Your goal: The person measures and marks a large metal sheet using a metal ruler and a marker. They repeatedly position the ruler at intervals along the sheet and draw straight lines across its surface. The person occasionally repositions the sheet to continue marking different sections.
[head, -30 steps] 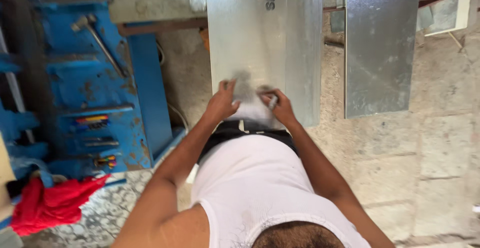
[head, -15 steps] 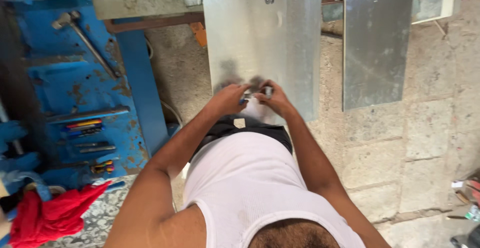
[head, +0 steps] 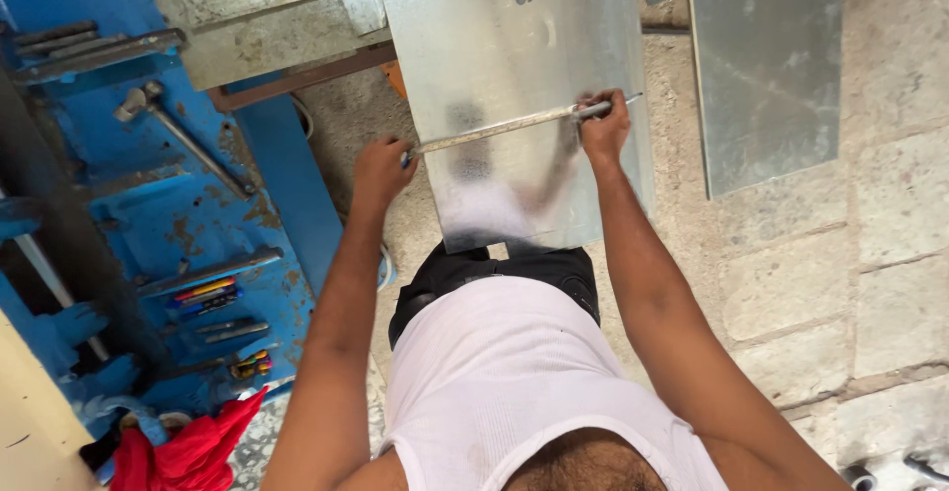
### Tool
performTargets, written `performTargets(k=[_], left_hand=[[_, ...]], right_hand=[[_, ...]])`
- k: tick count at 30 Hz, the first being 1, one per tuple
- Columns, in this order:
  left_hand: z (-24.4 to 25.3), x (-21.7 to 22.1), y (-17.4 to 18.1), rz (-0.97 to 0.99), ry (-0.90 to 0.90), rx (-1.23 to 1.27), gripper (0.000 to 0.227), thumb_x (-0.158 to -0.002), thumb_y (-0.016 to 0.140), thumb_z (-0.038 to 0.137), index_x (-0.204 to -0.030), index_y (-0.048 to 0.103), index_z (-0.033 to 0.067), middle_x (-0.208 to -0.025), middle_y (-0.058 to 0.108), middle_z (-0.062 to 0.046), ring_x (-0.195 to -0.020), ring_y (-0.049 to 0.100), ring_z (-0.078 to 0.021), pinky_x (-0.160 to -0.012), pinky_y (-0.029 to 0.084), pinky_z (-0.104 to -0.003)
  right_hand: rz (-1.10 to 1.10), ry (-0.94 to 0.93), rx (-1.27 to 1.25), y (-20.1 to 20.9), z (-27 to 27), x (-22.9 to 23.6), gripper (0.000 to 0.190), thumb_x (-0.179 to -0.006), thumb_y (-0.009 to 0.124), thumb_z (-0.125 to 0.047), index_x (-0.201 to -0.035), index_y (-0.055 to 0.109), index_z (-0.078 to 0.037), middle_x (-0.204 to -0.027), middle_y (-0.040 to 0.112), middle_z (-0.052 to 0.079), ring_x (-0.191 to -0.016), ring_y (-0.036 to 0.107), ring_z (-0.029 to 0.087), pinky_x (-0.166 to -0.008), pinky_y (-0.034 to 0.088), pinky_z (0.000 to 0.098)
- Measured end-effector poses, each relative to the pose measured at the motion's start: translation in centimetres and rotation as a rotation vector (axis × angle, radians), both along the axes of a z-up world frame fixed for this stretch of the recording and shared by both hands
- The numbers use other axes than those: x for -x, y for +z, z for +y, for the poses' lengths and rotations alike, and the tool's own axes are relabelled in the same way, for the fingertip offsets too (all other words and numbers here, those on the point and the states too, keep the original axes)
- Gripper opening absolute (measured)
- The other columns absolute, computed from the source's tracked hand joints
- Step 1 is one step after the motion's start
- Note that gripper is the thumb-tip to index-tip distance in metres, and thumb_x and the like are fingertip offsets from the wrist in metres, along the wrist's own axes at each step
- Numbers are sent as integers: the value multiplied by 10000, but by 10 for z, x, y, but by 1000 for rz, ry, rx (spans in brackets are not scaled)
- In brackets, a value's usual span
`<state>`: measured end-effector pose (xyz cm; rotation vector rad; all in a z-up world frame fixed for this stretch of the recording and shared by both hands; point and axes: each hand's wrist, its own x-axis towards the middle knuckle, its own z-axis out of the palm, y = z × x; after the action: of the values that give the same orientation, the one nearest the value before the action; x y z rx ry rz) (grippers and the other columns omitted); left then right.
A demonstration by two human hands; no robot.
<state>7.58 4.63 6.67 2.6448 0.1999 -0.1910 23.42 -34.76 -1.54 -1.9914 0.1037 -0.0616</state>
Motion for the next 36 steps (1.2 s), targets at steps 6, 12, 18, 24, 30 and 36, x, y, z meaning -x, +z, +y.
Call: performTargets(k=[6, 12, 18, 24, 30, 36], left_hand=[[0, -10, 1, -79, 78, -82, 203, -855, 791, 258, -1038, 802, 171, -1069, 736, -36, -995, 669, -307, -805, 537, -474], [2, -10, -4, -154, 77, -57, 225, -845, 798, 273, -1049, 788, 178, -1102, 759, -14, -993, 667, -302, -792, 550, -439], [-12, -7, -17, -114, 114, -25, 244, -855, 792, 283, -1077, 783, 181, -1125, 747, -12, -1013, 656, -303, -793, 530, -474], [-13, -7, -24, -128, 144, -23, 215, -875, 781, 289, -1075, 785, 210, -1118, 734, 0, -1028, 650, -284, -815, 516, -482], [-18, -8, -24, -129, 137, -84, 181, -892, 777, 284, -1055, 782, 207, -1083, 733, 11, -1029, 642, -271, -814, 510, -479], [-17, -8, -27, -96, 127, -84, 179, -902, 777, 283, -1060, 782, 199, -1109, 732, -15, -1049, 632, -270, -827, 500, -486]], right_hand=[[18, -161, 197, 11, 21, 8, 210, -872, 818, -7, -938, 624, -56, -849, 745, 66, -794, 734, 165, -694, 590, 310], [-72, -185, 180, -1, 22, 14, 238, -867, 844, -16, -957, 626, -44, -848, 748, 66, -781, 727, 155, -699, 606, 306], [-18, -245, 64, -27, 15, 12, 190, -891, 807, 2, -952, 628, -21, -876, 740, 79, -757, 731, 144, -616, 669, 275], [-83, -202, -2, -33, 11, 13, 236, -897, 814, 49, -964, 593, -2, -918, 741, 117, -825, 740, 170, -674, 685, 288], [-37, -179, -68, -26, 9, 9, 248, -887, 814, 65, -957, 584, 3, -928, 750, 114, -868, 746, 184, -725, 657, 300], [66, -205, -54, -19, 4, 7, 204, -937, 810, 61, -960, 620, -8, -983, 721, 128, -874, 708, 197, -740, 639, 299]])
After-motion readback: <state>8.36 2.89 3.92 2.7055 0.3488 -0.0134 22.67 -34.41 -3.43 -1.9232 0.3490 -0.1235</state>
